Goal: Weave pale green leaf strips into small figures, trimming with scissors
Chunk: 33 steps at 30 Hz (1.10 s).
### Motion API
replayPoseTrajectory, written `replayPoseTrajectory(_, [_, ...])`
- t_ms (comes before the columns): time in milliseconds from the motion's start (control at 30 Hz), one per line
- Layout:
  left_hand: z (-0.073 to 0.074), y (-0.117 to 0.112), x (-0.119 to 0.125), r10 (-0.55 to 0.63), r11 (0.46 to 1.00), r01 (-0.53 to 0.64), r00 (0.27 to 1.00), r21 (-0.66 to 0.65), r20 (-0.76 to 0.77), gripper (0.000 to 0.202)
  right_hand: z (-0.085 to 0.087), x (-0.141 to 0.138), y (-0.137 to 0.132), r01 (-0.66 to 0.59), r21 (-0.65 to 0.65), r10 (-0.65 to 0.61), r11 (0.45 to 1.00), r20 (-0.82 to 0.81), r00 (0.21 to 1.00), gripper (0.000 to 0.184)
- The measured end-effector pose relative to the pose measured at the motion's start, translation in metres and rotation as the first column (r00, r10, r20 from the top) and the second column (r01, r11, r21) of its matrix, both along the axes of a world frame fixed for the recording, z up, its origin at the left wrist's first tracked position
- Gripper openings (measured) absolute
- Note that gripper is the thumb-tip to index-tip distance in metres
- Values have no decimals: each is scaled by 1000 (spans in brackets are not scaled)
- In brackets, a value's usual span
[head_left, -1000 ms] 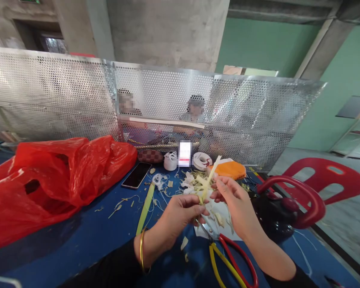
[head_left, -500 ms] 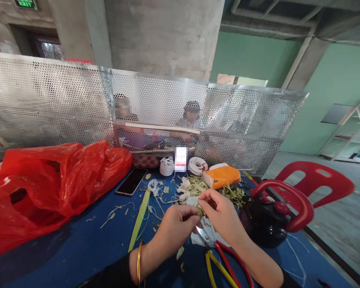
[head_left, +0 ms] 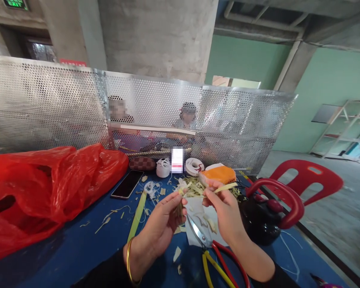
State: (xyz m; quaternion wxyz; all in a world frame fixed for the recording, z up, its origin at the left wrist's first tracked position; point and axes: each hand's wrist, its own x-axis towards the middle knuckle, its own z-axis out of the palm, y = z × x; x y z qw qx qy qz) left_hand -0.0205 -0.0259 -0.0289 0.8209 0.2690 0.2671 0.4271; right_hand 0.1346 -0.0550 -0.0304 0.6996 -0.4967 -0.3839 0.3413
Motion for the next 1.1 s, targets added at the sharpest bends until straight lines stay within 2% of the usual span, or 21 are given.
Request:
replayPoseTrajectory(100, [4, 2, -3, 53, 997, -55, 998, 62, 34, 19, -10, 10, 10, 68, -66, -69, 996, -20, 997, 44])
replayPoseTrajectory(167, [5, 1, -3, 98, 986, -98, 995, 138, 2, 18, -13, 16, 13, 213, -10, -213, 977, 0, 977, 54])
replayPoseTrajectory(233, [6, -2, -2, 147, 966, -129, 987, 224, -65, 19, -9, 19, 10, 339, 135, -358, 931, 161, 920, 54])
replayPoseTrajectory(300, [5, -4, 0, 190, 944, -138, 970, 300, -150, 20, -2, 16, 1, 319, 308, -431, 896, 435, 790, 33])
replayPoseTrajectory(367, [2, -5, 3, 224, 922, -129, 947, 366, -229, 20, 5, 10, -10, 156, 357, -356, 921, 604, 713, 12])
replayPoseTrajectory(467, [-2, -6, 5, 243, 875, -71, 920, 480, -307, 15, 11, -1, -21, -16, 305, -216, 952, 711, 669, 11])
replayPoseTrajectory(600, [-5, -8, 7, 287, 763, 45, 870, 645, -400, 11, 8, -6, -22, -53, 137, -73, 989, 774, 629, 16])
replayPoseTrajectory(667, [-5, -10, 7, 306, 711, 110, 841, 695, -446, 14, 6, -6, -19, -55, 24, 16, 998, 772, 635, 14])
replayPoseTrajectory(733, [-7, -11, 7, 293, 684, 168, 829, 710, -477, 21, 5, -5, -16, -83, -102, 131, 991, 737, 663, 14])
replayPoseTrajectory(833, [-13, -10, 8, 244, 697, 215, 826, 684, -508, 26, 2, -4, -11, -156, -235, 271, 959, 618, 738, 16])
replayPoseTrajectory(900, [-16, -8, 9, 222, 721, 223, 823, 656, -523, 25, 0, -4, -9, -198, -256, 308, 946, 518, 798, 15])
replayPoseTrajectory(1000, [-16, -7, 9, 184, 758, 222, 830, 614, -527, 19, -5, -4, -7, -192, -219, 272, 957, 431, 860, 13])
replayPoseTrajectory(1100, [-11, -8, 9, 65, 849, 211, 868, 485, -492, 13, -10, -5, -6, -116, -144, 169, 983, 443, 881, 13])
